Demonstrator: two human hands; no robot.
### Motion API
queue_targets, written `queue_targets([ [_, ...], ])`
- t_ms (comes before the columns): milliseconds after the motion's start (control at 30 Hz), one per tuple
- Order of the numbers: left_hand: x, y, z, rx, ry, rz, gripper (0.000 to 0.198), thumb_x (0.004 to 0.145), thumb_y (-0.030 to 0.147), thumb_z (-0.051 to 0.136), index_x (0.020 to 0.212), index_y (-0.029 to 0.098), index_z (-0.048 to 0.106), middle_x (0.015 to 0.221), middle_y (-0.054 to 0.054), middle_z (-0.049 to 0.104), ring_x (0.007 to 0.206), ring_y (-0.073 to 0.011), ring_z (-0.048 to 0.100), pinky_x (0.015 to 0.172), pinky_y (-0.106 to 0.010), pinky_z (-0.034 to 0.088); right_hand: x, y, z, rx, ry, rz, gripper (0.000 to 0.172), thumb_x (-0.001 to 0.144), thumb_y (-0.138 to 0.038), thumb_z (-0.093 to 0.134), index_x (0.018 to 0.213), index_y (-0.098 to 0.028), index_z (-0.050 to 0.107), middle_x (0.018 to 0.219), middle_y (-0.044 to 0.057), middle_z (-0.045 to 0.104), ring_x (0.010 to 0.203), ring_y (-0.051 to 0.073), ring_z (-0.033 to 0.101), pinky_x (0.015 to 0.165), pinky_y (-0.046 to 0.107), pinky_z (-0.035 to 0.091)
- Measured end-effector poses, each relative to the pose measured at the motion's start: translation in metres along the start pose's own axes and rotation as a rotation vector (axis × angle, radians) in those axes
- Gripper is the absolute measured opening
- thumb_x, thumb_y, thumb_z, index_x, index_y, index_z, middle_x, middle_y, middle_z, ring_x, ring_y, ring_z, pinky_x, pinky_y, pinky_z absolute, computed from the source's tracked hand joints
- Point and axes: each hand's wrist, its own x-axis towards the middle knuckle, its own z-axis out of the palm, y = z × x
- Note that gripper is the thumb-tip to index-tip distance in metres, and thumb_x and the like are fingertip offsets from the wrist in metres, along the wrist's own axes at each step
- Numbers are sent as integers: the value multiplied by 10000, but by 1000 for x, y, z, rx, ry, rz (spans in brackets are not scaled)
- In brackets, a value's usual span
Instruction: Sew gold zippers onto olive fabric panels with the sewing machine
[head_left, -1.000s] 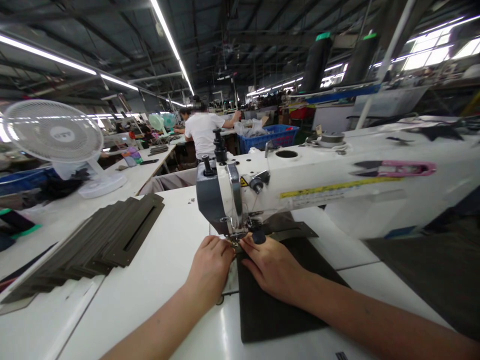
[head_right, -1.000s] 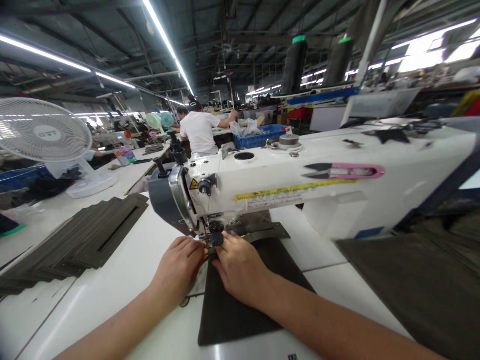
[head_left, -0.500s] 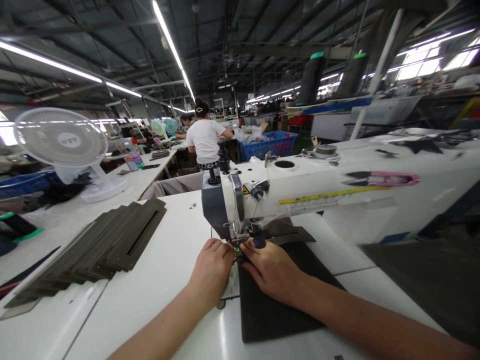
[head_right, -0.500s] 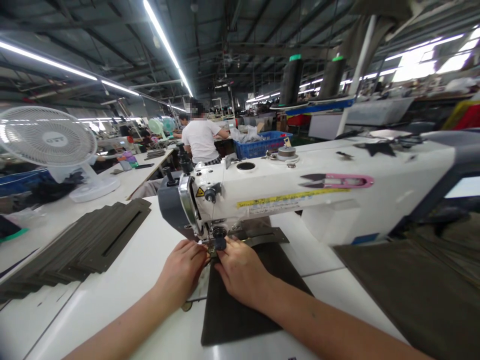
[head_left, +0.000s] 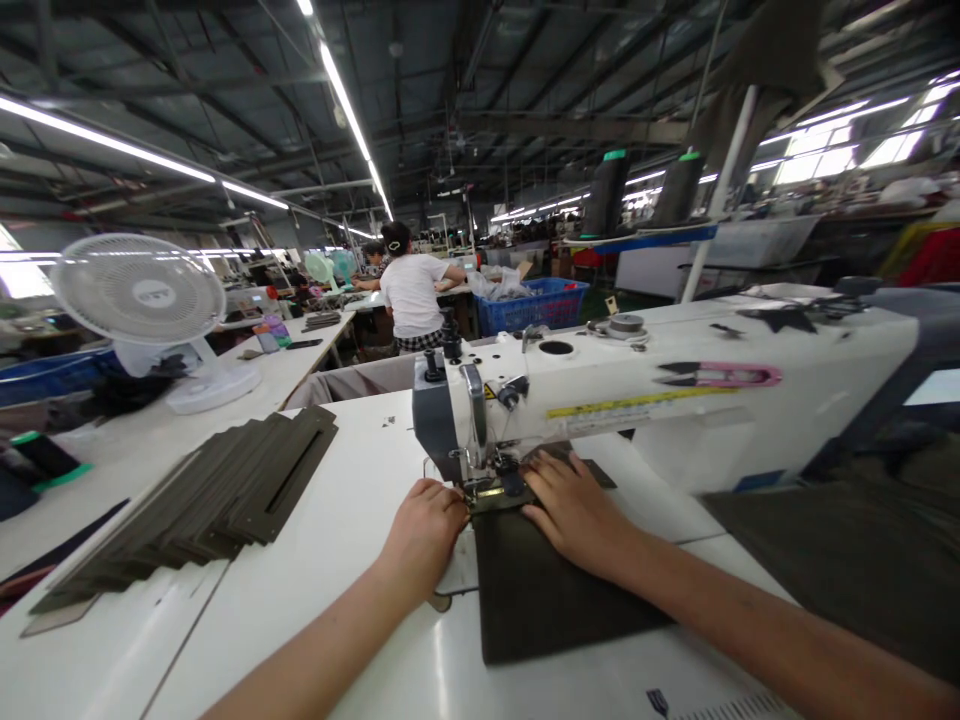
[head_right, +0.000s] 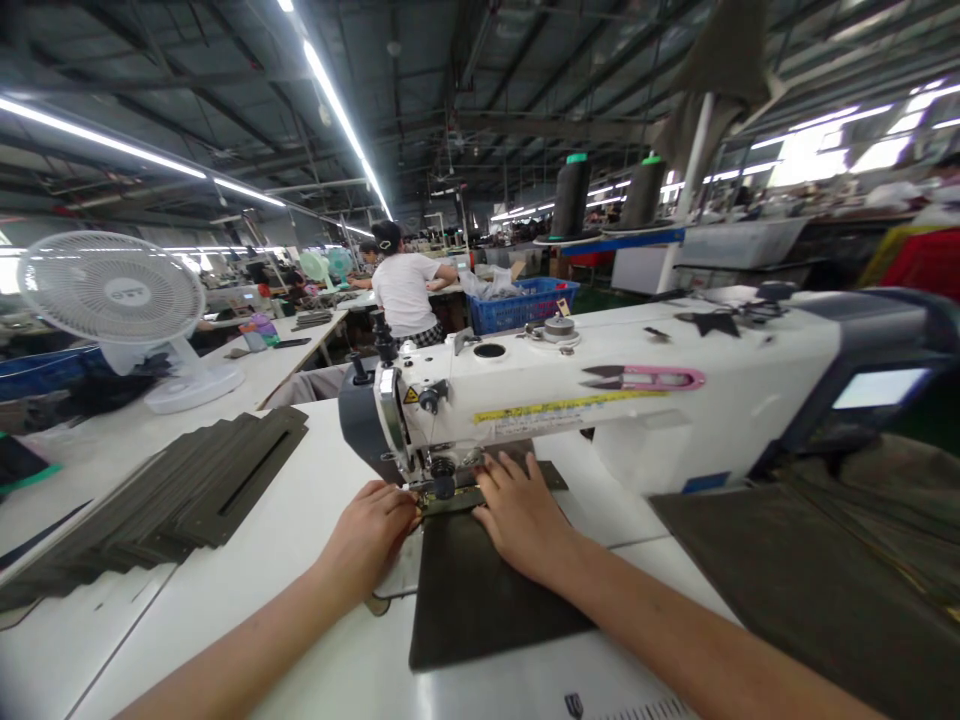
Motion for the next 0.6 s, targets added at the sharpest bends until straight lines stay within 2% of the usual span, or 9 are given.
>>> queue_targets([
  [100, -14, 8, -18, -145, 27, 8, 153, 841, 107, 481, 892, 183, 603, 918, -54, 651, 868, -189, 591, 831, -369, 419, -31, -5, -13, -126, -41, 39, 263, 712, -7, 481, 916, -82, 629, 909, 175, 631, 830, 293, 578, 700, 415, 445],
  [167, -25, 21, -31, -252, 42, 21, 172, 857, 130, 447, 914, 196, 595, 930, -55, 642, 884, -193, 579, 837, -375, 415, -52, -21, -25, -22, -41, -34, 192, 684, -22, 487, 748, -134, 628, 778, 119, 620, 709, 251, 572, 636, 366, 436],
  [233, -33, 34, -40, -317, 31, 23, 187, 861, 132, 435, 935, 203, 592, 906, -50, 639, 846, -187, 576, 826, -369, 419, -63, -42, -38, 205, -43, -30, 140, 724, -86, 484, 700, -162, 599, 736, 74, 599, 659, 202, 557, 601, 314, 418],
  [333, -34, 46, -44, -382, 31, 0, 230, 851, 115, 449, 1022, 205, 573, 947, -53, 630, 881, -185, 562, 826, -361, 425, -55, -65, -56, 614, -119, 115, 180, 778, -169, 459, 617, -172, 540, 637, 16, 554, 586, 139, 522, 552, 256, 377],
  [433, -30, 44, -40, -451, 116, -46, 166, 845, 149, 493, 968, 208, 587, 940, -52, 631, 893, -187, 564, 794, -349, 442, -38, -68, -68, 981, -215, 293, 227, 777, -290, 464, 606, -168, 548, 566, -3, 509, 561, 134, 492, 534, 253, 367],
  [533, -30, 40, -36, -495, 230, -133, 161, 829, 191, 550, 988, 207, 569, 957, -58, 627, 919, -197, 562, 808, -358, 446, -32, -63, -75, 1401, -307, 505, 307, 741, -456, 496, 677, -161, 553, 614, 5, 527, 610, 151, 516, 567, 274, 431],
  [600, -32, 41, -35, -497, 255, -155, 160, 822, 185, 561, 981, 206, 567, 973, -57, 615, 932, -198, 554, 807, -352, 447, -33, -61, -79, 1554, -336, 584, 358, 690, -519, 538, 672, -162, 526, 636, 5, 526, 623, 153, 521, 587, 292, 464],
])
